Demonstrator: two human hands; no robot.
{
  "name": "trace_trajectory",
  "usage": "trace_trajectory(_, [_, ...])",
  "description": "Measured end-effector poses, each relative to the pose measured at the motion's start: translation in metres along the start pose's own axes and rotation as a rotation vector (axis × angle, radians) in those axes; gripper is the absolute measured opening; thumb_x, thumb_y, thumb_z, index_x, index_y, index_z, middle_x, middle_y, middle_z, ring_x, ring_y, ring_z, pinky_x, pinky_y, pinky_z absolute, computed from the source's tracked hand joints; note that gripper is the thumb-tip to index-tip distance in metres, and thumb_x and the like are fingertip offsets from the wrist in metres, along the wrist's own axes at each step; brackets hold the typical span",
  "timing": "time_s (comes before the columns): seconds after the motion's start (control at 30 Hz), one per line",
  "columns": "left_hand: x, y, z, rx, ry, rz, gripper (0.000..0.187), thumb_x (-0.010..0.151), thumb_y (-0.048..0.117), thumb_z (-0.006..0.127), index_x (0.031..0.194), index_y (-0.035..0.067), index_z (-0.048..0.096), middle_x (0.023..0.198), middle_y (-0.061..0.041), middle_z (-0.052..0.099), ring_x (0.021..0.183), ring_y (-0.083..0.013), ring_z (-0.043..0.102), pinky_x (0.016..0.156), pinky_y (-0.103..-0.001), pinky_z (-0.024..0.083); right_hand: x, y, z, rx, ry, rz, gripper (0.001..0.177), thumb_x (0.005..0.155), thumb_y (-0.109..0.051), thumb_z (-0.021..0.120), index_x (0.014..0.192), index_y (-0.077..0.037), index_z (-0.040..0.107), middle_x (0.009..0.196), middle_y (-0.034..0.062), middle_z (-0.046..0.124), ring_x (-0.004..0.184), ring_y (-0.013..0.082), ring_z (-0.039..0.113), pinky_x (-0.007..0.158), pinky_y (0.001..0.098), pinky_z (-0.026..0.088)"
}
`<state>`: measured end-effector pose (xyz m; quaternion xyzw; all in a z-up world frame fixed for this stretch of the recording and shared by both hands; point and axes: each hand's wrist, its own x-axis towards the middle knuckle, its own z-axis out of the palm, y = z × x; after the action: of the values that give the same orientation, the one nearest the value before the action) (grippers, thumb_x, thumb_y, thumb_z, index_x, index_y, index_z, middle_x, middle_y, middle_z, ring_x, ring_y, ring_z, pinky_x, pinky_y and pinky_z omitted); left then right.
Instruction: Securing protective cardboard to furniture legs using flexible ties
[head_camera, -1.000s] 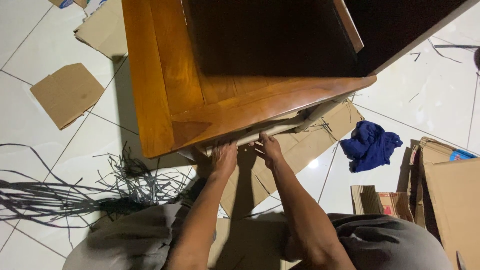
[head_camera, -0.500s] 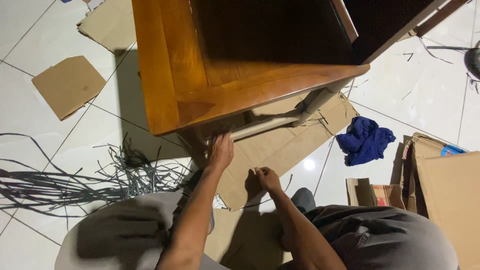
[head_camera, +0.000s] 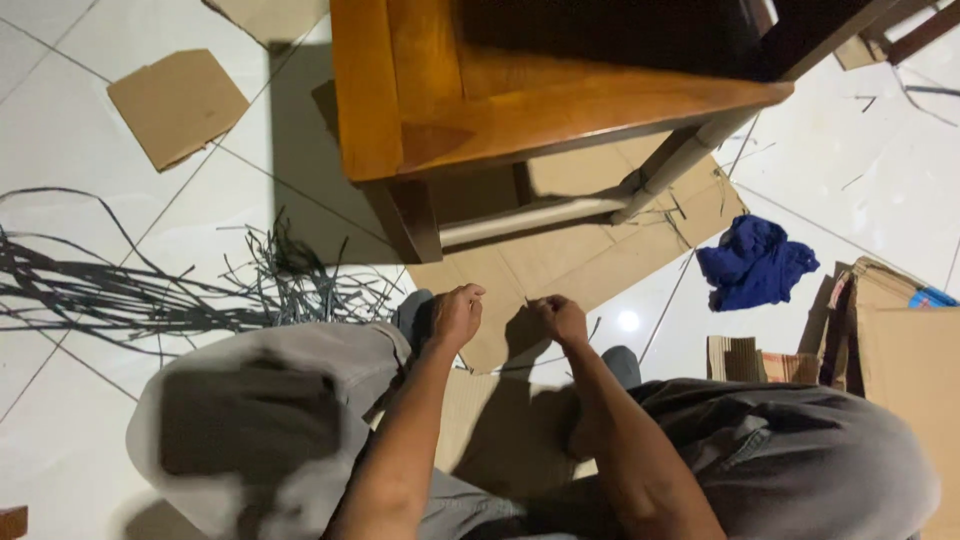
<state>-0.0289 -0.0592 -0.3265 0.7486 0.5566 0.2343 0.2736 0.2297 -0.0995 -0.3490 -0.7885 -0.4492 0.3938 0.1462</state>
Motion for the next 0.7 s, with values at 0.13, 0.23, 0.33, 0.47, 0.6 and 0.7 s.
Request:
trace_trajectory(0.13, [-0.002,-0.013,0.020,0.019,-0.206,-0.218,0.025,0.091,0.027,0.060,0.113,0.025,0.071,0.098,-0.004,0.079,0.101,-0.0309,0.075,0.090,-0.047,0.060,-0.010,0.007,-0.026,-0.087,0.009,0.041,0.044,0.092,-0.047,0.060,0.125,-0.022,0.074,0.114,0.0145,0.077,0.115,0.0430,0.068,0.100,0.0549,0.053])
trace_trajectory(0.23, [-0.002,-0.016,0.036,0.010,-0.296,-0.254,0.026,0.089,0.028,0.062,0.112,0.026,0.073,0.102,-0.004,0.079,0.104,-0.0299,0.074,0.090,-0.047,0.059,-0.019,0.018,-0.034,-0.250,-0.017,0.081,0.034,0.090,-0.039,0.061,0.118,-0.027,0.078,0.108,0.0107,0.079,0.109,0.0392,0.072,0.094,0.0512,0.057])
trace_trajectory(0.33, [-0.001,-0.019,0.055,0.032,-0.361,-0.277,0.028,0.089,0.031,0.059,0.113,0.031,0.074,0.107,0.001,0.079,0.109,-0.0262,0.073,0.094,-0.043,0.058,-0.032,0.025,-0.031,-0.242,-0.146,0.026,0.035,0.088,-0.030,0.062,0.117,-0.022,0.079,0.114,0.0138,0.078,0.116,0.0440,0.069,0.100,0.0541,0.054])
trace_trajectory(0.47, [-0.004,-0.010,0.063,-0.014,-0.391,-0.259,0.029,0.090,0.028,0.059,0.116,0.027,0.074,0.110,-0.002,0.079,0.112,-0.0276,0.072,0.096,-0.044,0.057,-0.080,-0.017,-0.039,-0.492,-0.266,-0.088,0.031,0.088,-0.020,0.064,0.116,-0.021,0.079,0.115,0.0141,0.077,0.112,0.0405,0.071,0.096,0.0509,0.058])
trace_trajectory(0.6, [-0.005,0.003,0.054,-0.060,-0.380,-0.189,0.029,0.091,0.021,0.058,0.115,0.020,0.074,0.108,-0.009,0.078,0.111,-0.0331,0.072,0.094,-0.049,0.058,-0.113,-0.050,-0.035,-0.736,-0.279,-0.159,0.032,0.089,-0.011,0.060,0.118,-0.007,0.072,0.124,0.0155,0.069,0.112,0.0379,0.071,0.089,0.0508,0.061])
trace_trajectory(0.7, [-0.005,-0.002,0.056,-0.070,-0.371,-0.214,0.030,0.091,0.023,0.058,0.116,0.021,0.074,0.110,-0.008,0.078,0.113,-0.0322,0.071,0.096,-0.048,0.057,-0.080,-0.004,-0.005,-0.797,-0.276,-0.277,0.036,0.086,-0.013,0.065,0.121,-0.004,0.063,0.125,0.0177,0.064,0.116,0.0425,0.067,0.088,0.0532,0.061])
